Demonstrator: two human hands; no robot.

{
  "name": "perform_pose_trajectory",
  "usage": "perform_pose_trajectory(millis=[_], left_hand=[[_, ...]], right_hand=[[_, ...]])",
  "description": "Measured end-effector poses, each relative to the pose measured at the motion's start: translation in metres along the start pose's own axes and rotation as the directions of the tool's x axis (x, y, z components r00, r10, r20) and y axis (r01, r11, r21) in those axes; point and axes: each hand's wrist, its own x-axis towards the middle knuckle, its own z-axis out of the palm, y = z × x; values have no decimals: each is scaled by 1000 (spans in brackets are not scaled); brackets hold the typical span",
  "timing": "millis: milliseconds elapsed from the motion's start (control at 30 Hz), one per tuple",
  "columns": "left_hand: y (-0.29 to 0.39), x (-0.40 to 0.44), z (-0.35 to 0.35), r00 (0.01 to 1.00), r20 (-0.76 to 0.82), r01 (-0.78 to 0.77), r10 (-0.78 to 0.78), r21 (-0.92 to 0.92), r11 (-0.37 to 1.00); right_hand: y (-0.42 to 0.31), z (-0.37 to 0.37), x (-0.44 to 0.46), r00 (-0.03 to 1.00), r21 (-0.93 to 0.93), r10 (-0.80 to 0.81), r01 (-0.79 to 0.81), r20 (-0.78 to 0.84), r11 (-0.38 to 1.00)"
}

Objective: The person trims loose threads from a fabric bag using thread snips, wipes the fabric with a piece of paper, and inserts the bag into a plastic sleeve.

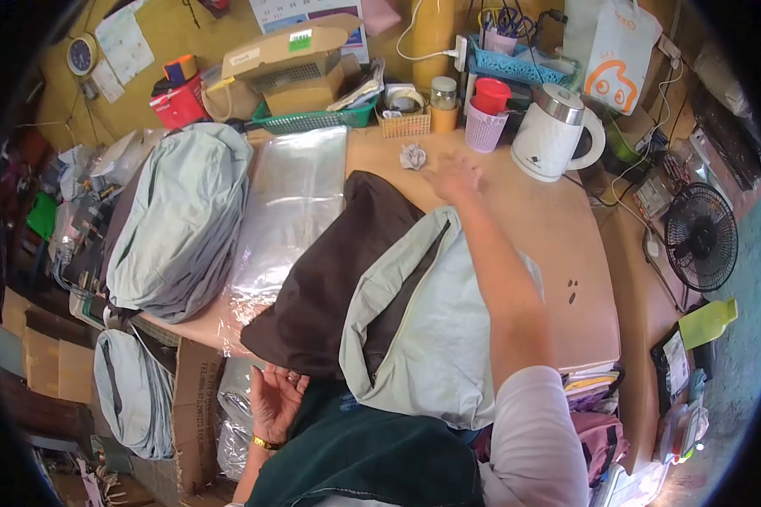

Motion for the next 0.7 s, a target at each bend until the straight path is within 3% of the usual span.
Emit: perform_pose_trajectory(millis=[33, 100, 133, 167, 200, 233, 267, 300, 333, 367, 400, 433, 467, 500, 533, 567, 600, 633, 667, 700], left_hand=[[1, 5, -9, 1000, 7, -6, 6, 7, 1000], [3, 15, -29, 979, 196, 47, -60, 73, 996], [12, 19, 25, 981, -159, 151, -114, 242, 959], [19, 26, 48, 982, -160, 140, -102, 244, 960], [27, 33, 64, 978, -195, 17, 69, 406, 914], [37, 41, 81, 950, -196, -95, 242, 558, 824], [58, 47, 97, 920, -61, -304, 387, 512, 803], [85, 48, 115, 851, 58, -491, 522, 438, 753], [111, 39, 151, 793, 68, -575, 606, 416, 705], [142, 32, 161, 757, 291, -653, 584, 303, 694], [163, 30, 167, 568, 273, -816, 776, 308, 489], [177, 29, 181, 503, 433, -860, 748, 167, 482], [191, 29, 195, 422, 580, -863, 697, 21, 505], [201, 23, 214, 312, 846, -625, 431, -159, 764], [194, 11, 220, 449, 675, -724, 585, -108, 681], [180, 14, 225, 449, 675, -723, 585, -110, 682], [162, 21, 228, 387, 742, -821, 547, 7, 572], [148, 21, 215, 478, 729, -844, 490, 226, 486], [134, 22, 202, 563, 708, -823, 427, 432, 370], [124, 22, 190, 628, 720, -777, 297, 600, 190]], right_hand=[[-24, -4, -13, 984, -22, -9, 5, -179, 1000], [-52, 25, -24, 931, 175, -122, 191, -343, 966], [-56, 30, -22, 955, 258, -292, 294, -50, 920], [-63, 32, -22, 857, 365, -461, 363, 231, 857], [-73, 24, -18, 727, 363, -584, 467, 362, 806], [-84, -2, -20, 736, 565, -635, 428, 235, 705], [-96, -42, -26, 749, 734, -655, 387, 103, 559], [-104, -97, -14, 748, 509, -664, 581, -24, 636], [-98, -130, 4, 726, 759, -636, 562, -261, 330], [-108, -182, -16, 789, 779, -454, 566, -414, 272], [-98, -218, 4, 785, 864, -473, 495, -399, 92], [-106, -246, -1, 737, 833, -400, 531, -545, -156], [-102, -249, -6, 738, 833, -398, 532, -544, -154], [-95, -252, -15, 731, 819, -409, 569, -546, -75], [-84, -253, -25, 723, 797, -420, 604, -548, 2], [-72, -252, -38, 716, 769, -433, 635, -547, 78], [-59, -251, -51, 709, 735, -448, 661, -545, 152], [-47, -249, -65, 700, 694, -464, 685, -543, 221], [-24, -223, -76, 758, 635, -405, 651, -511, 416], [-12, -192, -97, 798, 645, -395, 601, -455, 472]])
